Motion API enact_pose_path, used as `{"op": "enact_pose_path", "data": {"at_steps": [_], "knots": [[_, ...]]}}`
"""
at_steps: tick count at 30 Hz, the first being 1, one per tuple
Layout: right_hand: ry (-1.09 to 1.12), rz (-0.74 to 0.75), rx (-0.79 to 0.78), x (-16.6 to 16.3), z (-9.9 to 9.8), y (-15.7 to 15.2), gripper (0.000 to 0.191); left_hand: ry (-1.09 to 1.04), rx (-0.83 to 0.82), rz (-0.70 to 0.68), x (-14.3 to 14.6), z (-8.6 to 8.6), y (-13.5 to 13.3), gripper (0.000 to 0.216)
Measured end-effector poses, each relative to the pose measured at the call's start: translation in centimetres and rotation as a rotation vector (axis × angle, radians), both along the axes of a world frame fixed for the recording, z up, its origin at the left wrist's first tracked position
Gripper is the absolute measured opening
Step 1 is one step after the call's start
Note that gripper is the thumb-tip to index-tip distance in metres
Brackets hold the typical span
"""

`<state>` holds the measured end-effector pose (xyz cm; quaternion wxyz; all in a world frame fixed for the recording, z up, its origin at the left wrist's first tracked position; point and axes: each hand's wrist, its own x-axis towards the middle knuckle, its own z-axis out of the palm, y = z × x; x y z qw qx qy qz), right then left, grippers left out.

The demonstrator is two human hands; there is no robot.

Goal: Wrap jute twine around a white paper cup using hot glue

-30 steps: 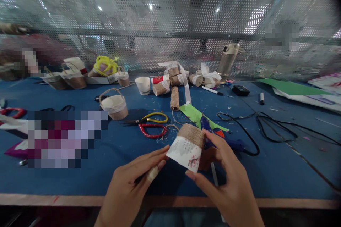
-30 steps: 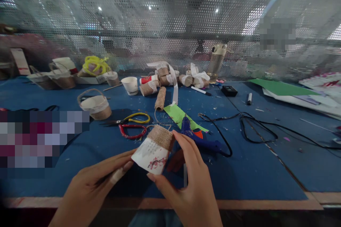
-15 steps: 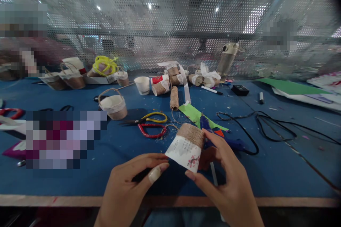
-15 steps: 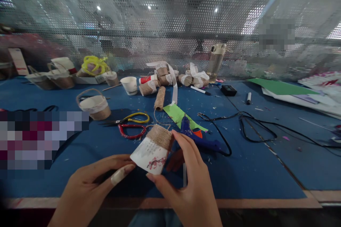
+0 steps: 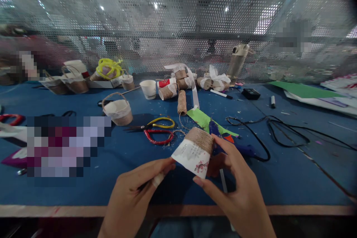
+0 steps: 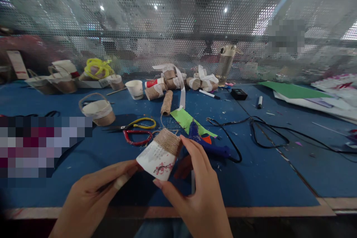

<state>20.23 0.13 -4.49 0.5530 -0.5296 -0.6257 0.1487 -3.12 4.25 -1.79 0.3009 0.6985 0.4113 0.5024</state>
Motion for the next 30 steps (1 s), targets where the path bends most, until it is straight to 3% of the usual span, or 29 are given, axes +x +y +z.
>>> {"op": "enact_pose_path", "data": {"at_steps": [12, 19, 30], "knots": [[0.033, -0.008, -0.015, 0.16, 0.01, -0.14, 0.072, 0.023, 0.024, -0.019, -0.30, -0.36, 0.10, 0.055], [0.026, 0.008, -0.019, 0.06, 0.09, -0.14, 0.072, 0.039, 0.024, 0.028, -0.23, -0.24, -0.16, 0.043], [-0.001, 0.005, -0.019, 0.00, 0.35, -0.16, 0.070, 0.062, 0.051, 0.000, -0.56, -0.66, -0.17, 0.056]]}}
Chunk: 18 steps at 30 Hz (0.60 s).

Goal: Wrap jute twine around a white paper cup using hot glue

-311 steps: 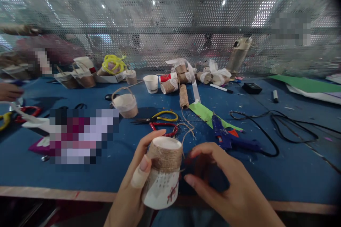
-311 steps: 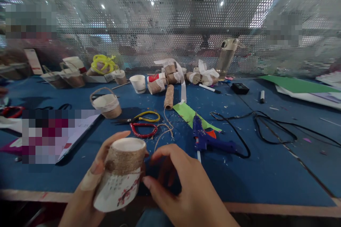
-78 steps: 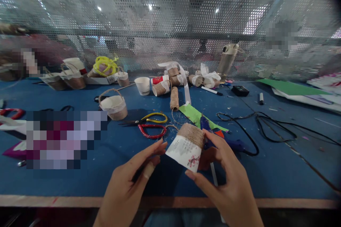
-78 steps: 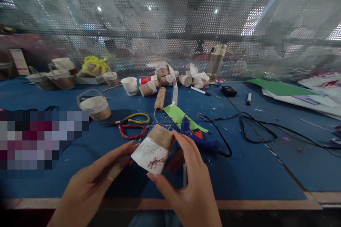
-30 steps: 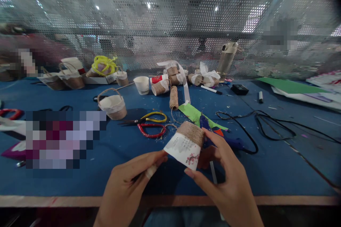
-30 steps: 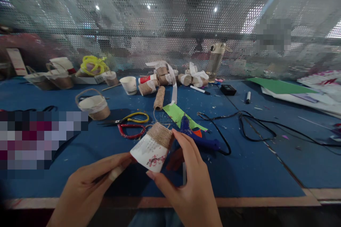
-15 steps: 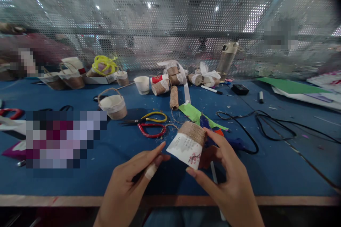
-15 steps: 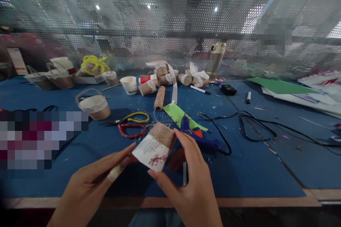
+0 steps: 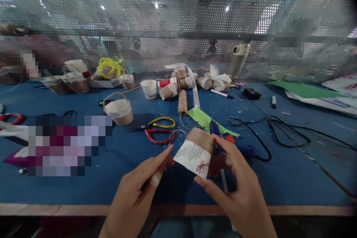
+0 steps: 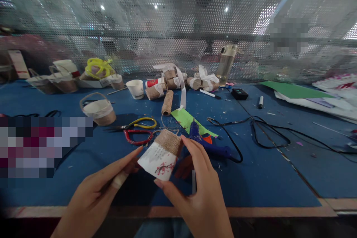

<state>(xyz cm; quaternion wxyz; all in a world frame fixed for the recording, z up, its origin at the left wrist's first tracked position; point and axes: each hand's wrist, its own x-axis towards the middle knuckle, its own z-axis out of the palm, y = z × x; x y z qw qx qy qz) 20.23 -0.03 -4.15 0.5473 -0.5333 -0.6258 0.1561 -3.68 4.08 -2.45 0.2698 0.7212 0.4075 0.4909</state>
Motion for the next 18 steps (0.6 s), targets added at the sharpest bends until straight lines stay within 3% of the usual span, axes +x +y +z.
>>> {"op": "enact_pose_path", "data": {"at_steps": [12, 18], "knots": [[-0.008, -0.006, -0.005, -0.11, -0.08, -0.06, 0.069, 0.015, -0.026, 0.030, 0.37, 0.35, 0.02, 0.040], [-0.036, 0.012, 0.007, -0.01, -0.05, -0.05, 0.070, 0.010, 0.003, 0.051, 0.04, 0.13, 0.05, 0.044]]}}
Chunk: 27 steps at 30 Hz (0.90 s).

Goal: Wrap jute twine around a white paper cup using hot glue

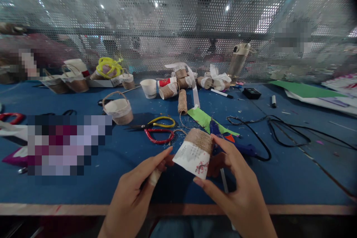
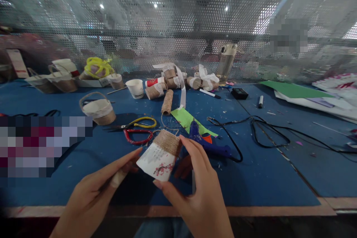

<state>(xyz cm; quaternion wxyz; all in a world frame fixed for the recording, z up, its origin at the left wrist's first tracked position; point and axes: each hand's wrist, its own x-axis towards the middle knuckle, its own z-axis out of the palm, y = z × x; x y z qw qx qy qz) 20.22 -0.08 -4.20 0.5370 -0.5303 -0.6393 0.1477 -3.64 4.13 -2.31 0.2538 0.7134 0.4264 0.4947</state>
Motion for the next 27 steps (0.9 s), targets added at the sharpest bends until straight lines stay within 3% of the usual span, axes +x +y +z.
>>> {"op": "enact_pose_path", "data": {"at_steps": [10, 22, 27], "knots": [[0.017, -0.001, -0.016, 0.0, -0.1, 0.1, 0.072, 0.061, -0.015, 0.015, 0.4, 1.0, -0.2, 0.034], [-0.008, 0.000, 0.009, 0.0, 0.0, 0.1, 0.070, 0.062, -0.043, 0.029, -0.1, -0.2, -0.4, 0.041], [-0.020, 0.008, 0.002, 0.1, 0.0, 0.0, 0.073, 0.095, -0.025, 0.031, 0.1, 0.1, -0.1, 0.038]]}}
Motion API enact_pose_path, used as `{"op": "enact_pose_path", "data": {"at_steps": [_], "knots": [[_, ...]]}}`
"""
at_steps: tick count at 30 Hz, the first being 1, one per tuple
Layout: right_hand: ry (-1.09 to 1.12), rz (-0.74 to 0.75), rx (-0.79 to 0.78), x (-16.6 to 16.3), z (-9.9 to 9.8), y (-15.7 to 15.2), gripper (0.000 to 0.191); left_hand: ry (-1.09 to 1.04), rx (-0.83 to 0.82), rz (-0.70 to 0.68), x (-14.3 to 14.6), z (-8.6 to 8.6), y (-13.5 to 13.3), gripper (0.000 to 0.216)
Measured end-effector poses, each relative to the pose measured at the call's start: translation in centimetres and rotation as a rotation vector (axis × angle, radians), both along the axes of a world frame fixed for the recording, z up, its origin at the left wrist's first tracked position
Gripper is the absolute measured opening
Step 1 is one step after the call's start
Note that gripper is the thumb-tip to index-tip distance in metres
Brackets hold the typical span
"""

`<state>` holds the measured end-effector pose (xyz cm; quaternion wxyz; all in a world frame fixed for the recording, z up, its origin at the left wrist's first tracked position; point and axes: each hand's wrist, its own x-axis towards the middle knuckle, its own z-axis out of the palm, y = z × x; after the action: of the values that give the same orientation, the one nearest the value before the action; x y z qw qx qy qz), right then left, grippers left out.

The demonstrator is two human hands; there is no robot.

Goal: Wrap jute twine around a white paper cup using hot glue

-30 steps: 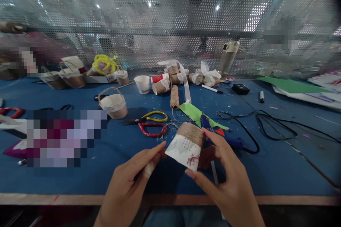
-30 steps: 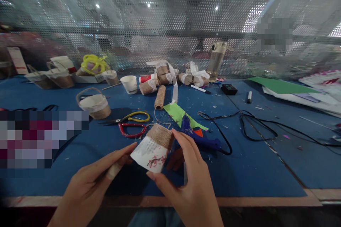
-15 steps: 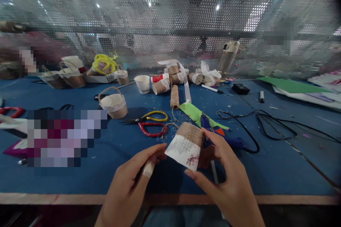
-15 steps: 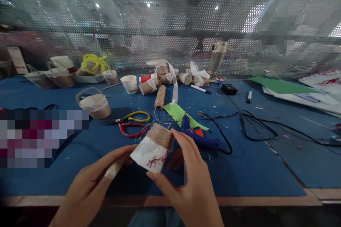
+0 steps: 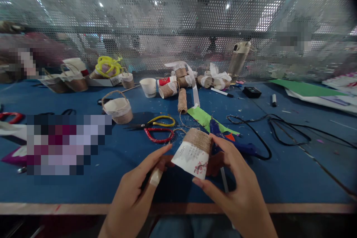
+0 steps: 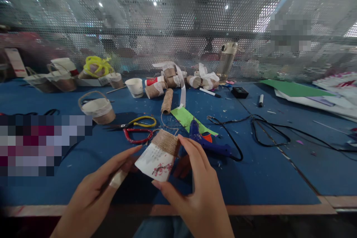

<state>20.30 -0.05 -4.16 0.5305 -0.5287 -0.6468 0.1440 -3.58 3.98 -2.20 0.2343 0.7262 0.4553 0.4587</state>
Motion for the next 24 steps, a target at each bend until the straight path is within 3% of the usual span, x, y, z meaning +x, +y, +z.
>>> {"op": "enact_pose_path", "data": {"at_steps": [7, 17, 24], "knots": [[0.008, 0.005, 0.008, 0.1, 0.1, 0.1, 0.072, -0.006, 0.000, -0.026, 0.4, 0.6, 0.0, 0.033], [-0.006, 0.001, 0.010, 0.0, 0.0, 0.0, 0.072, -0.080, -0.006, -0.067, 0.1, -0.2, -0.1, 0.044], [-0.012, 0.004, 0.010, 0.1, 0.1, 0.1, 0.073, -0.059, 0.001, -0.056, 0.1, -0.5, 0.0, 0.037]]}}
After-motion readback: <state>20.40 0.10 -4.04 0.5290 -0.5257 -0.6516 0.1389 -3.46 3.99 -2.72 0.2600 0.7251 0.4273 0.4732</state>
